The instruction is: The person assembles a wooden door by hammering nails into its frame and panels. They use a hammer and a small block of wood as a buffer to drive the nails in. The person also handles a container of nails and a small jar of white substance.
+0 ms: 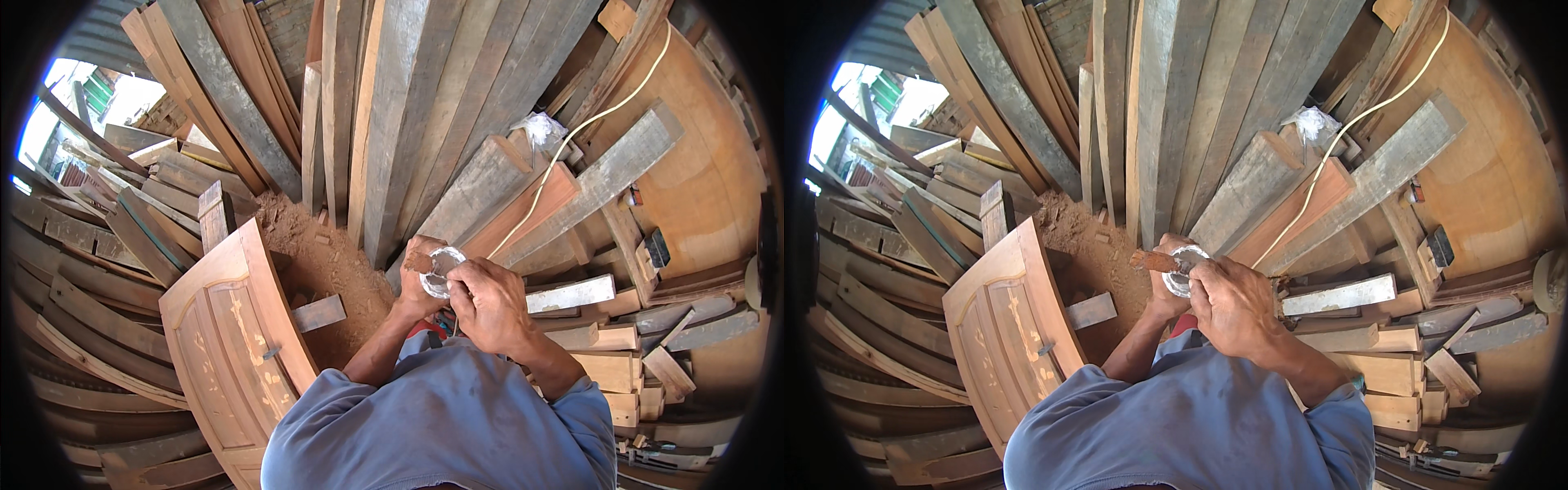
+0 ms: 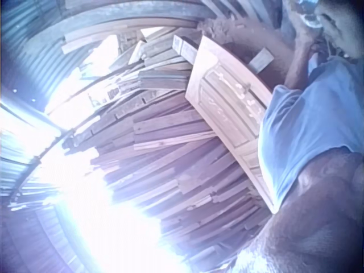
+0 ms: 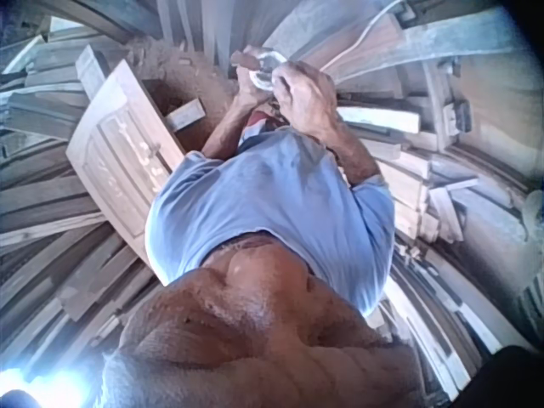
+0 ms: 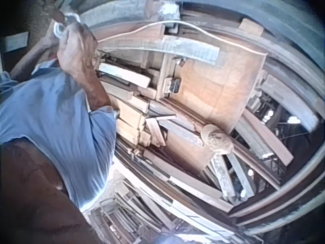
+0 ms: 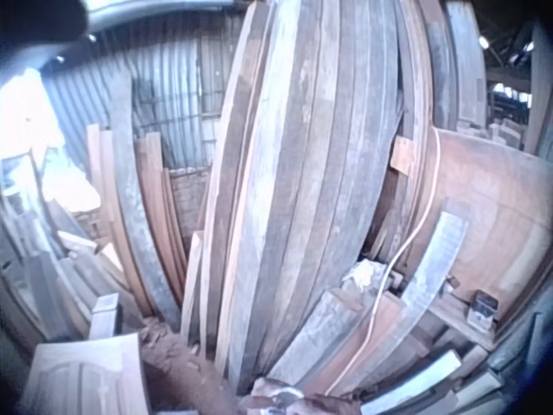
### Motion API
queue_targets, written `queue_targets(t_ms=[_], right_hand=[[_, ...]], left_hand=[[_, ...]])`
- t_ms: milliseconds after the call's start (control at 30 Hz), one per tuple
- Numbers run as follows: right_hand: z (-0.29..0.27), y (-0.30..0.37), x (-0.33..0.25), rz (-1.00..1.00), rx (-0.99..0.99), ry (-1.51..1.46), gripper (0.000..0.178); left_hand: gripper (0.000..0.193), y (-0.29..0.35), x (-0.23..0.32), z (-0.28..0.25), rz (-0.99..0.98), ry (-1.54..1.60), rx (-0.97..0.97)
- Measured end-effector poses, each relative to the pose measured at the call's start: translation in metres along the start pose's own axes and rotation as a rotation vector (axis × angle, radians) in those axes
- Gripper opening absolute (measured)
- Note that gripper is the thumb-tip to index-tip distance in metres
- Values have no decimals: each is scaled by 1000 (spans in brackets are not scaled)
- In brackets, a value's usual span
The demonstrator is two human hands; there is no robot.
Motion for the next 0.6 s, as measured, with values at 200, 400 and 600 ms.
queue_targets(t_ms=[200,400,600], right_hand=[[-10,-6,0,-48,71,-51,10],[-25,-9,2,-67,54,0,12],[-33,-7,-2,-71,-74,259,10]], left_hand=[[49,-6,7,0,28,-71,7],[48,-8,8,8,-1,-7,-42],[48,-17,29,5,135,-76,-41]])
Point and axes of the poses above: each hand's wrist, its own y-axis away from the middle knuckle, its own z-axis out of the palm, x = y × z, the point moved 10 cm from there along -y, towards the middle knuckle, and after that the axes turned 1 degree about z, right-handed, at the moved point
